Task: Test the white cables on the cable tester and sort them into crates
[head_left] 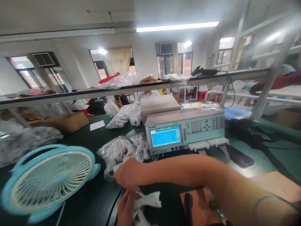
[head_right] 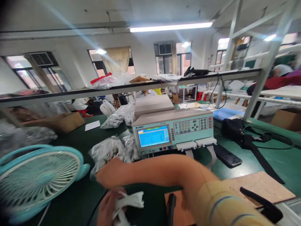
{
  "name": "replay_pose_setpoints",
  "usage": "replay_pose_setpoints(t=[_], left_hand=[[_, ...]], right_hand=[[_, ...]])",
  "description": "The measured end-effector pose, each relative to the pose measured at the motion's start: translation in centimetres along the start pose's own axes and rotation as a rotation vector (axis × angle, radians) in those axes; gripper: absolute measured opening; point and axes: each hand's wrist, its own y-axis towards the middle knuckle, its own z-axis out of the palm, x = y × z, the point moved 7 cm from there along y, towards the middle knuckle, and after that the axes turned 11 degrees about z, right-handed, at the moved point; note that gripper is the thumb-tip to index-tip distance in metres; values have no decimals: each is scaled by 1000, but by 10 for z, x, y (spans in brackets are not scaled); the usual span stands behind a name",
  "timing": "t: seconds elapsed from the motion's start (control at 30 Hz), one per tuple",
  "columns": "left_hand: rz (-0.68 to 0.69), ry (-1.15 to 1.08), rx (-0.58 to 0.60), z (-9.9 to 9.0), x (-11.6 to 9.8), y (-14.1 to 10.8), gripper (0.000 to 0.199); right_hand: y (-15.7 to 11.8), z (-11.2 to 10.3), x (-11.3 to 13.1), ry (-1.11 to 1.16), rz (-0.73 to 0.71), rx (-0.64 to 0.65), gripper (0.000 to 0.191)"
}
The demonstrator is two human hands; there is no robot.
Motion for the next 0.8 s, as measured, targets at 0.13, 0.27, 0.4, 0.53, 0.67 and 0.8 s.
replay_pose_setpoints(t=[0.13, 0.27, 0.4, 0.53, 0.67, 0.8], left_hand=[[-19, -75, -20, 5, -11, -7, 31], [67, -164, 27, 18, -42, -26, 30], [-4, -198, 158, 66, -73, -83, 33], [-164, -221, 111, 117, -79, -155, 33], [-323, -99, 371, 159, -60, -208, 51], [-237, 45, 709, 185, -46, -229, 45]], right_hand=[[-105, -21, -17, -7, -118, 94, 16], [-205, -42, -39, 89, -45, -5, 21], [-278, -44, -42, 228, 14, -172, 33], [-328, -21, -55, 490, 125, -183, 44], [-379, 24, -94, 1157, 367, 124, 25], [-432, 72, -111, 1856, 529, 481, 22]])
